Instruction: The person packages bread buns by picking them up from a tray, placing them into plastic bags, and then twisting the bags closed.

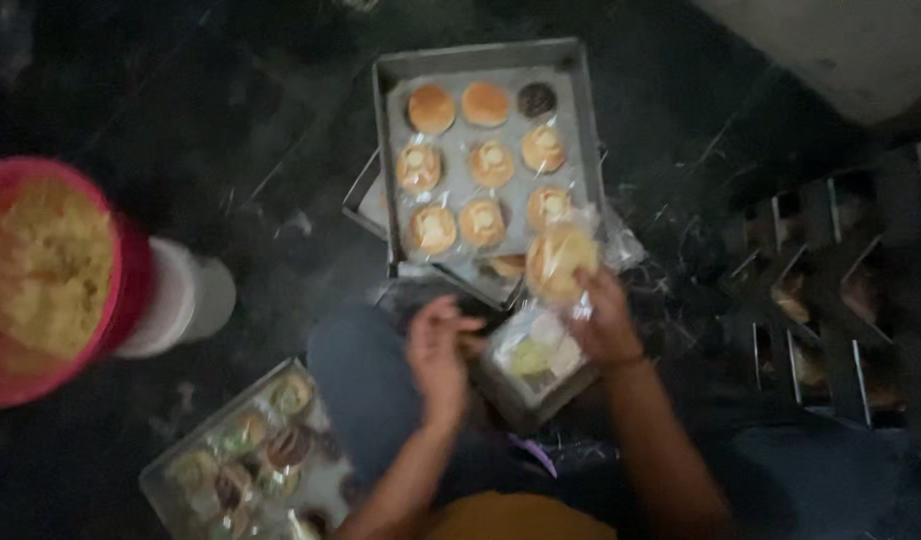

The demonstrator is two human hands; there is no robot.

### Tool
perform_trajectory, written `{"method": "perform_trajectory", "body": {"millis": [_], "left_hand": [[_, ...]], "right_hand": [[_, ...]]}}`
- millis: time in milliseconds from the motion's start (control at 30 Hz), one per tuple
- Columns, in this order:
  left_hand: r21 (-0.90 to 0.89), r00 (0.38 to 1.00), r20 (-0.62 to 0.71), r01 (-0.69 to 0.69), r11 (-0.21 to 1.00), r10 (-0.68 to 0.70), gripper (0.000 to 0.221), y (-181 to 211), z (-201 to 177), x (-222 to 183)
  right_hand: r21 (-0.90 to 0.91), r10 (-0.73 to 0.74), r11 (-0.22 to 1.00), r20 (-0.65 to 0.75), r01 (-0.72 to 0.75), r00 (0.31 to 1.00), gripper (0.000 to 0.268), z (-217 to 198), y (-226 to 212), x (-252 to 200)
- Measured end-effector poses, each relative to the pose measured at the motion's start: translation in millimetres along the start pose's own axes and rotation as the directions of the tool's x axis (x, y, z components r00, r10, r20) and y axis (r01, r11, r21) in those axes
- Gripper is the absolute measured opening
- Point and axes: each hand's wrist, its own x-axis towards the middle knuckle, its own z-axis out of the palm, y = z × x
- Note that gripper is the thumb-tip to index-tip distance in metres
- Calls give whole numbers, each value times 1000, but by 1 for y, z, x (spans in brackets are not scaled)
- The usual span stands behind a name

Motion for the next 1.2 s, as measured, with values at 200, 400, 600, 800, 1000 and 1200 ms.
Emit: {"method": "perform_trajectory", "body": {"millis": [200, 400, 600, 800, 1000, 1200], "left_hand": [[835, 912, 191, 44, 548, -363, 27, -219, 66, 69], [989, 924, 144, -140, 38, -354, 30, -283, 28, 76], [957, 899, 226, -276, -84, -375, 33, -306, 35, 103], [876, 844, 342, -446, -185, -414, 36, -300, -6, 88], [610, 620, 784, -775, -165, -15, 50, -286, 11, 76], [736, 701, 559, -665, -123, -443, 24, -255, 17, 75]], "right_hand": [[-426, -86, 905, -197, -6, 977, 54, 12, -85, 194], [-351, -398, 855, 27, 381, 917, 38, -35, -108, 63], [-404, 111, 873, -378, -272, 919, 37, -55, -38, -91], [-629, -72, 768, -272, -121, 960, 33, -56, -39, -111], [-305, -86, 952, -324, -17, 942, 34, -52, -45, -113], [-254, -175, 963, -313, 95, 933, 33, -66, -58, -143]]}}
